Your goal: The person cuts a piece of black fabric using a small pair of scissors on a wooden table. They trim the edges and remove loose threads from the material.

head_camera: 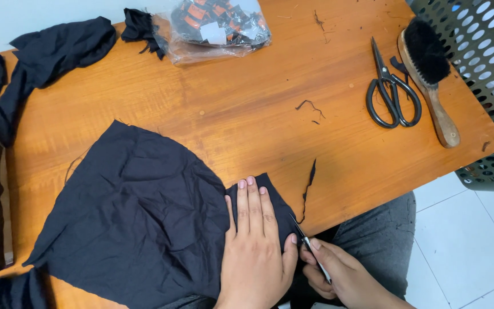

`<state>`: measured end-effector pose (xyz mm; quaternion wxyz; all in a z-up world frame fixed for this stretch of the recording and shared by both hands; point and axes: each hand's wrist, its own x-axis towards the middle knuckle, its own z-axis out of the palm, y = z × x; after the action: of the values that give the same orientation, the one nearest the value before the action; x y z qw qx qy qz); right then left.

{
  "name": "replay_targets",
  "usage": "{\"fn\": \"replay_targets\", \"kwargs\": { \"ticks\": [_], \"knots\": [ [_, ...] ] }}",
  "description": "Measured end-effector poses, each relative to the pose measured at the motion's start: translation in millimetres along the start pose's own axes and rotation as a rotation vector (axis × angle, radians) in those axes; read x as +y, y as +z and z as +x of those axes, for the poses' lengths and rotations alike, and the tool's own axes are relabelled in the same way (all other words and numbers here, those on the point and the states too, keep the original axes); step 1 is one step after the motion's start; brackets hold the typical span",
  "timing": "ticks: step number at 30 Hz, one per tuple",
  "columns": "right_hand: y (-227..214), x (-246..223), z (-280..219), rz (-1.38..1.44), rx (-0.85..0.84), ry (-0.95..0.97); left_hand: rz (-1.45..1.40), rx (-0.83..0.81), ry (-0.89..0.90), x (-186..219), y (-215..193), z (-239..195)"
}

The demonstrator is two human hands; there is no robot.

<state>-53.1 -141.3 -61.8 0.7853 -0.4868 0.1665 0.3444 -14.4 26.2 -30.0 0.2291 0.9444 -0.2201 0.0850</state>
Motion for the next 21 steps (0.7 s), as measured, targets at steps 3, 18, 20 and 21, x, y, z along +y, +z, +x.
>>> {"fn": "replay_targets", "kwargs": {
  "ticks": [3, 18, 20, 21],
  "knots": [
    [0.6, 0.8, 1.0, -0.013, 0.000, -0.021, 0.004, -0.004, -0.002, 0.2, 0.8, -0.5],
    [-12.4, 15.1, -5.4, -0.060, 0.125, 0.161, 0.010, -0.037, 0.006, 1.4, 0.3, -6.5],
    [-15.0, 18.3, -4.4, -0.042, 0.097, 0.131, 0.011, -0.038, 0.011, 1.2, 1.0, -6.6],
    [-16.2, 19.6, -3.8, -0.026, 0.065, 0.100, 0.014, -0.035, 0.013, 1.0, 1.1, -6.9]
  ]
}}
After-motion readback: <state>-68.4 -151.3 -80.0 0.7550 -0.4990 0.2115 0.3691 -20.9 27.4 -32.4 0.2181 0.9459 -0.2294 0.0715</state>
